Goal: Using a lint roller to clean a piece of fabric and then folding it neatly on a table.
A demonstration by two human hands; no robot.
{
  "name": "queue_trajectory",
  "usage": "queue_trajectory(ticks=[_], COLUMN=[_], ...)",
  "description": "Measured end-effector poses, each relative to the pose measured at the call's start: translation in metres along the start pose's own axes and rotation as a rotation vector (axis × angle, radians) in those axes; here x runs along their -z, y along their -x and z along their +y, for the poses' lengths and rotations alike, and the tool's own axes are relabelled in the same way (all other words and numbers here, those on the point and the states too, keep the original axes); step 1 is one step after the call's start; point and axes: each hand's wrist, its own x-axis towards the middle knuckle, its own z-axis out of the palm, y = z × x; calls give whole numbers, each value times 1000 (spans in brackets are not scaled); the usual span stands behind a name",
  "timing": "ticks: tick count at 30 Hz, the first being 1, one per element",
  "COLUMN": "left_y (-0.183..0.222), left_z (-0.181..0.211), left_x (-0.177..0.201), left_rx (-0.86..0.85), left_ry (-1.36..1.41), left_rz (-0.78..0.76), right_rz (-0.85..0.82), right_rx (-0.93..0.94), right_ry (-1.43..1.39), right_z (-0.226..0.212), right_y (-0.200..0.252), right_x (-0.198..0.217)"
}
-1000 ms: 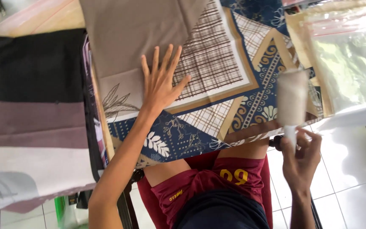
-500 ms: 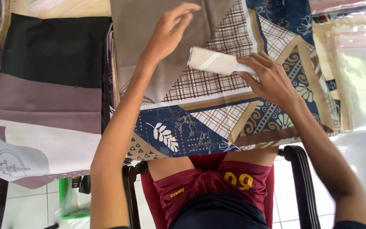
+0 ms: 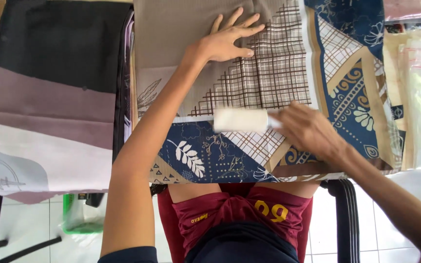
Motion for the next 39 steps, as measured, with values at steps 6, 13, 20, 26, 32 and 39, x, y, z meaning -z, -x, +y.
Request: queue_trajectory(ticks=[6, 13, 20, 26, 32, 39], left_y=[-3, 0, 64, 155, 159, 152], left_z=[-6, -13, -77, -94, -86, -89], left_x=[-7, -11, 7, 27, 30, 31], left_rx=[-30, -43, -165, -98, 113, 242], left_ry=[-3, 26, 361, 332, 320, 224], left_rz=[57, 90, 856, 522, 321, 202], right_rz=[-46, -92, 8, 45, 71, -82], right_rx=[121, 280, 96, 139, 171, 324], right_ry=[5, 81, -135, -60, 114, -5], right_z=[-51, -77, -44, -31, -57, -128], right_y=[40, 55, -26, -140, -153, -79], right_x=[5, 20, 20, -30, -52, -39])
